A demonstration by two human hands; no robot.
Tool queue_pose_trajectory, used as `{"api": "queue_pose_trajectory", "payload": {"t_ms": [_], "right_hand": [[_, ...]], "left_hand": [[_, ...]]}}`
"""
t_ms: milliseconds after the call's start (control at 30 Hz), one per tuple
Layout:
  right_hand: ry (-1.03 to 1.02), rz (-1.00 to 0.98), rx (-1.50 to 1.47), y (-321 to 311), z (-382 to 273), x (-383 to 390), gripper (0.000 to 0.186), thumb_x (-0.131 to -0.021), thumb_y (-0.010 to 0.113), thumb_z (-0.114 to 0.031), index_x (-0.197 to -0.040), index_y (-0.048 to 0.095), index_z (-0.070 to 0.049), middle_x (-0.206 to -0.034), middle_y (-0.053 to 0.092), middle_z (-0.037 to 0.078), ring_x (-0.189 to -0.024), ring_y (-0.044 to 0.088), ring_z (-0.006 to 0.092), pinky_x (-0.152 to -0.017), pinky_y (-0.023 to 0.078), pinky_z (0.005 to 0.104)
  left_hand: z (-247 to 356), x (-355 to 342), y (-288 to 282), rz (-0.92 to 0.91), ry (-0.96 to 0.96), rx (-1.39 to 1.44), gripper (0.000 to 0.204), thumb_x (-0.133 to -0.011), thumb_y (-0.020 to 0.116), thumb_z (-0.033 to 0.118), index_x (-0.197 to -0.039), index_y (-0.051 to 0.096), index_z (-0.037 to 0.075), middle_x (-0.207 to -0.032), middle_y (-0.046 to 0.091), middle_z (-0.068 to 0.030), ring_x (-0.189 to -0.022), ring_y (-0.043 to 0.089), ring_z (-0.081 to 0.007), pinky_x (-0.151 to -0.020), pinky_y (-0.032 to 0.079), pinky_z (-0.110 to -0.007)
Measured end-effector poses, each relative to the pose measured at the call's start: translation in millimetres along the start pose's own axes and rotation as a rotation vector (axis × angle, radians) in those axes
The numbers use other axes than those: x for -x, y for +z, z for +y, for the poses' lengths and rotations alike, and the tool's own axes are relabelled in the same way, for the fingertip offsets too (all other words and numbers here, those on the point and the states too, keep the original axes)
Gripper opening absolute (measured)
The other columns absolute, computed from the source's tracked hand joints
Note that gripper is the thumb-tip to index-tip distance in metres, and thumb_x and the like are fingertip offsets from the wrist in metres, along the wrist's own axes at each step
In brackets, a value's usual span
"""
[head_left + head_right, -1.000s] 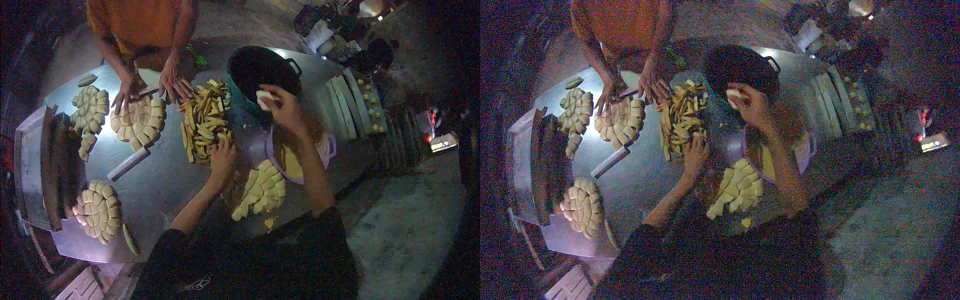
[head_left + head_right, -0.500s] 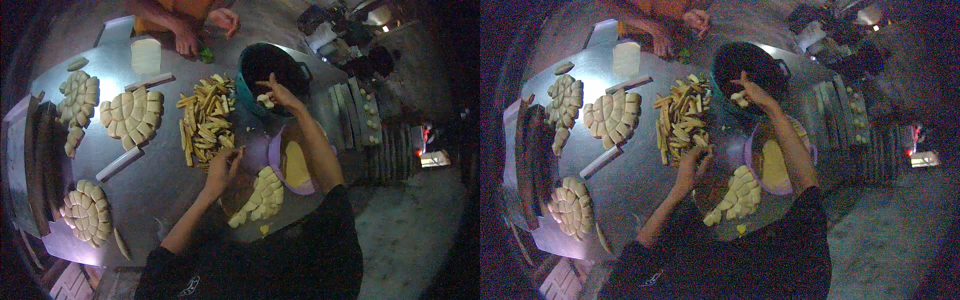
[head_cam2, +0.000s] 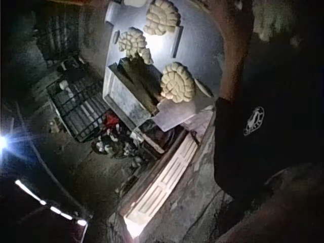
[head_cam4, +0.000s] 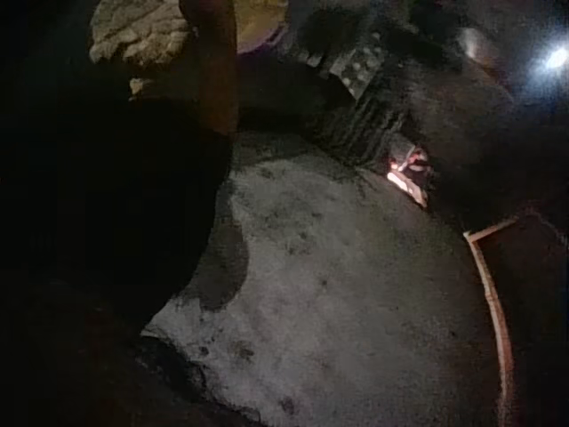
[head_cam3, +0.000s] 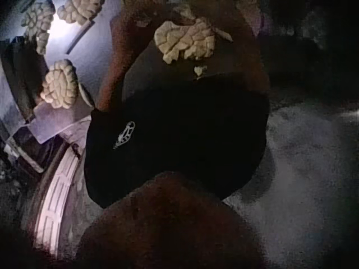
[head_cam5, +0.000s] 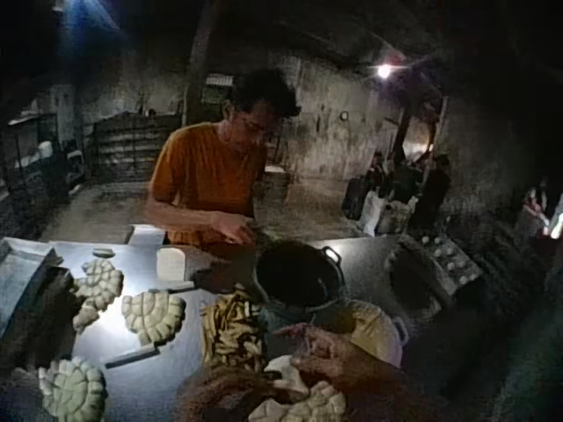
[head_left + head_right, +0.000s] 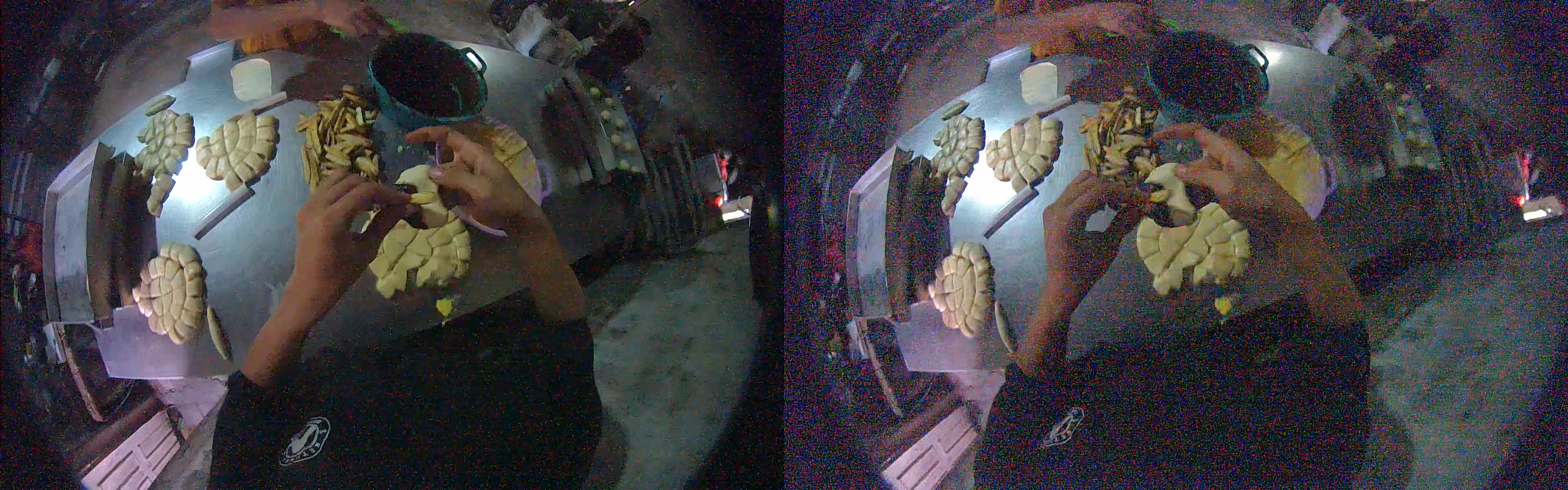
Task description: The person prepares pieces of dough by rolling them into flat shapes, placing fillings inside, and then rolling them into cylinders. The person then places the dough cylinders onto a metal tray alongside other shaped dough items.
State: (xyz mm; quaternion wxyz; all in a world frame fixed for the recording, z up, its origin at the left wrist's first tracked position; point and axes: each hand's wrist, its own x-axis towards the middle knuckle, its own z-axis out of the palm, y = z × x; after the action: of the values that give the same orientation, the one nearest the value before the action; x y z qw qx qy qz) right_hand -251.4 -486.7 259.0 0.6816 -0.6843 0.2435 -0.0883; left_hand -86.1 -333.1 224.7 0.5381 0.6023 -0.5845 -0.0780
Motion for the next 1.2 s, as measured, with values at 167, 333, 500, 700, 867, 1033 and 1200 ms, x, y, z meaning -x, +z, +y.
{"api": "queue_pose_trajectory", "payload": {"t_ms": [167, 333, 500, 700, 867, 1033, 1200], "right_hand": [[0.015, -0.039, -0.227, 23, 26, 50, 0.051, -0.095, 0.052, -0.013, -0.143, 0.035, -0.005, -0.108, 0.067, 0.013, -0.091, 0.068, 0.0178, -0.082, 0.055, 0.0314], [-0.092, 0.024, -0.318, 54, 85, 75, 0.053, -0.096, 0.052, -0.014, -0.144, 0.032, -0.005, -0.119, 0.062, 0.015, -0.106, 0.064, 0.0223, -0.093, 0.052, 0.0345], [-0.136, -0.053, -0.614, 86, 98, 99, 0.043, -0.098, 0.056, -0.025, -0.137, 0.047, -0.01, -0.119, 0.062, 0.008, -0.106, 0.061, 0.0188, -0.088, 0.053, 0.0315], [-0.377, -0.227, -0.65, 96, 104, 121, 0.053, -0.086, 0.075, -0.028, -0.124, 0.056, 0.004, -0.127, 0.059, 0.014, -0.116, 0.059, 0.021, -0.098, 0.05, 0.0373], [-0.137, -0.044, -0.29, 89, 80, 137, 0.046, -0.082, 0.079, -0.02, -0.115, 0.064, 0.008, -0.122, 0.064, 0.016, -0.116, 0.061, 0.0246, -0.099, 0.05, 0.0388], [-0.361, -0.031, -0.078, 84, 86, 144, 0.041, -0.08, 0.075, -0.005, -0.12, 0.065, 0.001, -0.119, 0.067, 0.015, -0.112, 0.063, 0.0242, -0.097, 0.052, 0.0373], [-0.663, 0.079, 0.431, 96, 72, 147, 0.047, -0.077, 0.076, 0.0, -0.123, 0.066, -0.008, -0.121, 0.065, 0.015, -0.113, 0.063, 0.0273, -0.094, 0.054, 0.0373]], "left_hand": [[54, 35, -1, 0.038, -0.009, -0.072, 0.022, -0.073, 0.081, 0.012, -0.094, 0.074, 0.014, -0.087, 0.058, -0.0108, -0.088, 0.06, -0.025, -0.074, 0.048, -0.035], [48, 87, -1, -0.235, -0.937, 0.761, 0.09, -0.097, 0.009, 0.069, -0.122, 0.057, -0.003, -0.121, 0.059, -0.0153, -0.105, 0.056, -0.0259, -0.099, 0.041, -0.039], [62, 141, 7, -0.075, -1.035, 1.028, 0.076, -0.101, 0.024, 0.061, -0.128, 0.051, -0.005, -0.124, 0.058, -0.0189, -0.119, 0.054, -0.0311, -0.106, 0.039, -0.043], [82, 164, -11, -0.096, -0.861, 0.835, 0.051, -0.102, 0.043, 0.045, -0.124, 0.051, 0.0, -0.117, 0.06, -0.0143, -0.113, 0.057, -0.0266, -0.1, 0.045, -0.04], [114, 160, -21, 0.023, -0.921, 0.997, 0.025, -0.098, 0.059, 0.019, -0.116, 0.051, 0.002, -0.112, 0.059, -0.0101, -0.106, 0.06, -0.0206, -0.094, 0.05, -0.036], [101, 174, -21, 0.121, -0.955, 0.884, 0.017, -0.096, 0.059, 0.009, -0.11, 0.05, 0.004, -0.112, 0.058, -0.0095, -0.101, 0.062, -0.0192, -0.092, 0.052, -0.035], [98, 174, -30, 0.076, -0.883, 1.188, 0.02, -0.091, 0.064, 0.006, -0.104, 0.049, 0.005, -0.108, 0.056, -0.0098, -0.105, 0.061, -0.0197, -0.086, 0.056, -0.032]]}}
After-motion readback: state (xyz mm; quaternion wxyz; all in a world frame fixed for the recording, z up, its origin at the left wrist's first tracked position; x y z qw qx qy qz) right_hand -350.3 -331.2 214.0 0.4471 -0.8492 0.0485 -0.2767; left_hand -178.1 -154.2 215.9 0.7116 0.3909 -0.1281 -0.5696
